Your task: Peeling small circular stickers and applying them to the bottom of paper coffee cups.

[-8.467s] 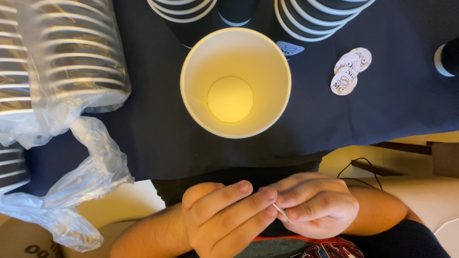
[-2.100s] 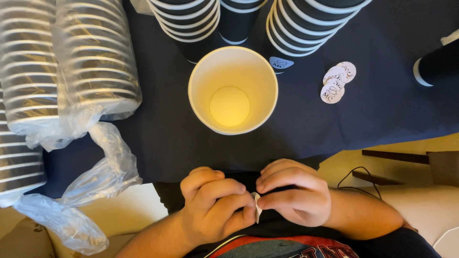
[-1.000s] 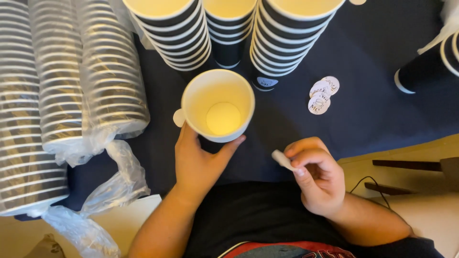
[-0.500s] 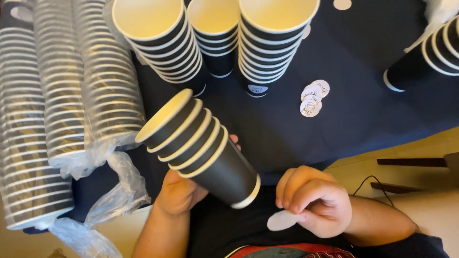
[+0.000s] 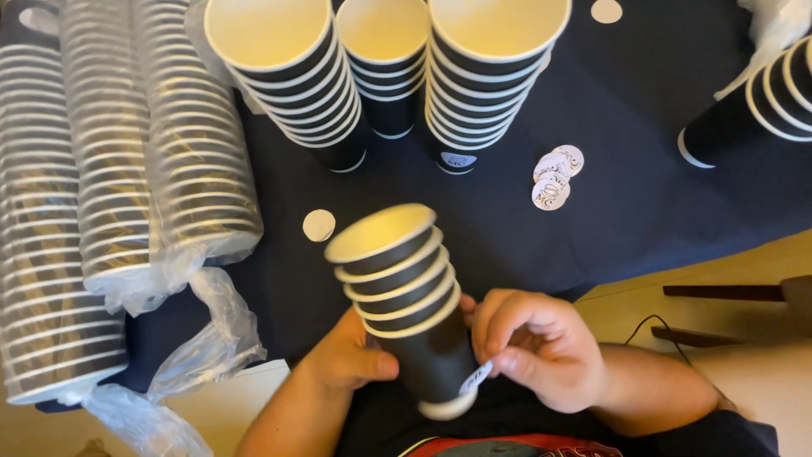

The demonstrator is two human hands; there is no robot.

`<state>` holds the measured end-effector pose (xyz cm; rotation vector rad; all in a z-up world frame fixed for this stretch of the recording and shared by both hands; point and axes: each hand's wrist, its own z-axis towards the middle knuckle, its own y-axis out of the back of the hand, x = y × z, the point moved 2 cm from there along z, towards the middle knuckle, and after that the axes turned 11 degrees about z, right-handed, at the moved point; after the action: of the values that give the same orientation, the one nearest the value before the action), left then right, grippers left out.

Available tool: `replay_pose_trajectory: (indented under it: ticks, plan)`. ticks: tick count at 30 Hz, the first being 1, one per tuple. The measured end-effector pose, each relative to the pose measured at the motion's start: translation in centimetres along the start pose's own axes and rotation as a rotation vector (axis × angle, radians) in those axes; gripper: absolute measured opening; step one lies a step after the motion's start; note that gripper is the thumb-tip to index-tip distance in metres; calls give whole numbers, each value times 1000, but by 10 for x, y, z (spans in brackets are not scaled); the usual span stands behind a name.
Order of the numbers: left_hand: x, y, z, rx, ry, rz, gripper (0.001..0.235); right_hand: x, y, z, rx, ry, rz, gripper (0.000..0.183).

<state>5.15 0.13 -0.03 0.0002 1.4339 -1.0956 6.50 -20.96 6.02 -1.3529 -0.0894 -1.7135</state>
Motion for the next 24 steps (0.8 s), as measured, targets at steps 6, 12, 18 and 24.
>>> replay_pose_trajectory:
  ticks: [6,12,18,24]
  plan:
    - [6,16,-5,-229,-93,286,75,-14,6,-10,-183,-148,-115,6]
    - [-1,10,-3,-313,-46,706,84,-29,5,-17,-317,-132,-233,11]
    - [-3,8,-1,-349,-40,669,81,-40,6,-17,-390,-182,-346,13]
    - [-6,6,1,-339,-46,620,86,-42,5,-12,-385,-150,-329,9]
